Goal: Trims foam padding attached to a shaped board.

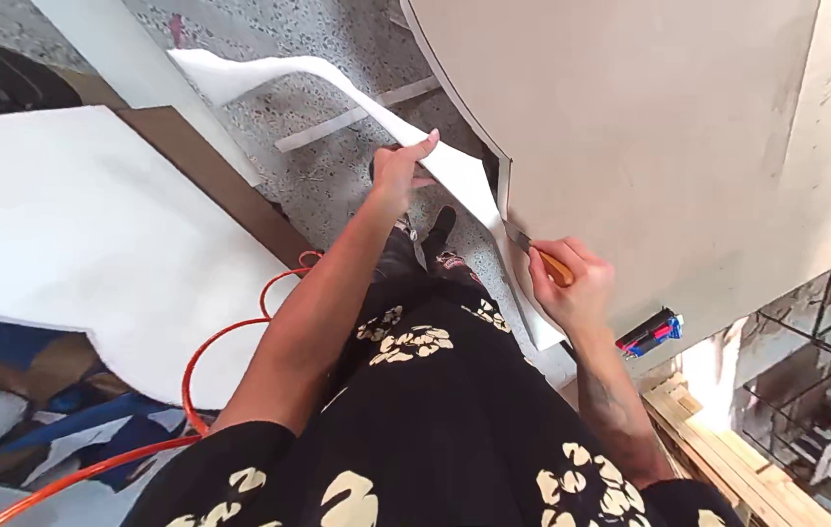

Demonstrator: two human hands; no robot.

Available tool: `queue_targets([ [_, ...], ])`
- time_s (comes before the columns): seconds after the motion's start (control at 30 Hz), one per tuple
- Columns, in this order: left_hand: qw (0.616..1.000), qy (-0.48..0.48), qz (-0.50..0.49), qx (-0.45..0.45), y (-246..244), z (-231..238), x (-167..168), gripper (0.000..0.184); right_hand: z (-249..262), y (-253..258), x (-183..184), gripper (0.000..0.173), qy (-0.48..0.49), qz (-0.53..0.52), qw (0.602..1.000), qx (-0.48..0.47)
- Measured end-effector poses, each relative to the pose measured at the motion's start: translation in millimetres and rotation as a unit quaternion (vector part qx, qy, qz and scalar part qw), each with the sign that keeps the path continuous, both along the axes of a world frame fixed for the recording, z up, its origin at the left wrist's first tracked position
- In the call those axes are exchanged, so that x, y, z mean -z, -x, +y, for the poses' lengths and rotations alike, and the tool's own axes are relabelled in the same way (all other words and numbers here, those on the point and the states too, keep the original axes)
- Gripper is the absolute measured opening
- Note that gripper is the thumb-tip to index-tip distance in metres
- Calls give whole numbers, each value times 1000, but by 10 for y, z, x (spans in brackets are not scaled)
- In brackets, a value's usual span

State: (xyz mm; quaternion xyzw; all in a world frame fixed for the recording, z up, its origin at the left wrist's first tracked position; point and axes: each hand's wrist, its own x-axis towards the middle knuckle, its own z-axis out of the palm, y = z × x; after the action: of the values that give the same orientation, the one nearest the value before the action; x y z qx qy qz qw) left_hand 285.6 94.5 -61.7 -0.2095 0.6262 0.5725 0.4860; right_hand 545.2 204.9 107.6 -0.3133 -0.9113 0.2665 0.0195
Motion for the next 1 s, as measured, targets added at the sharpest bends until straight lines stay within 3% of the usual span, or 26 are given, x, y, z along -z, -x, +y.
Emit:
queue_targets([
  [0.1,1000,12,21,16,-138,-163,-186,76,-122,-122,283,17,31,11,999,17],
  [0.17,999,-15,40,14,-154,-59,-321,76,-63,-74,213,14,22,12,1000,18],
  [0.33,999,-17,48,-9,-252,-197,-145,70,-140,-149,-91,15,18,-3,1000,15],
  [0.47,998,-31,54,-18,-272,-280,-178,72,-162,-246,249,17,27,-3,1000,1],
  [0.67,998,-33,43,-17,-297,-385,-245,74,-247,-404,-93,17,25,-16,1000,-7],
  [0.83,998,-22,50,-7,-301,-414,-316,73,-229,-430,313,17,47,-36,998,-34],
  [0.93,997,-49,56,2,-329,-448,-269,71,-254,-582,40,17,42,23,998,-41],
  [1.0,996,-80,43,-20,-465,-484,-243,67,-261,-790,-442,16,17,105,994,-31],
])
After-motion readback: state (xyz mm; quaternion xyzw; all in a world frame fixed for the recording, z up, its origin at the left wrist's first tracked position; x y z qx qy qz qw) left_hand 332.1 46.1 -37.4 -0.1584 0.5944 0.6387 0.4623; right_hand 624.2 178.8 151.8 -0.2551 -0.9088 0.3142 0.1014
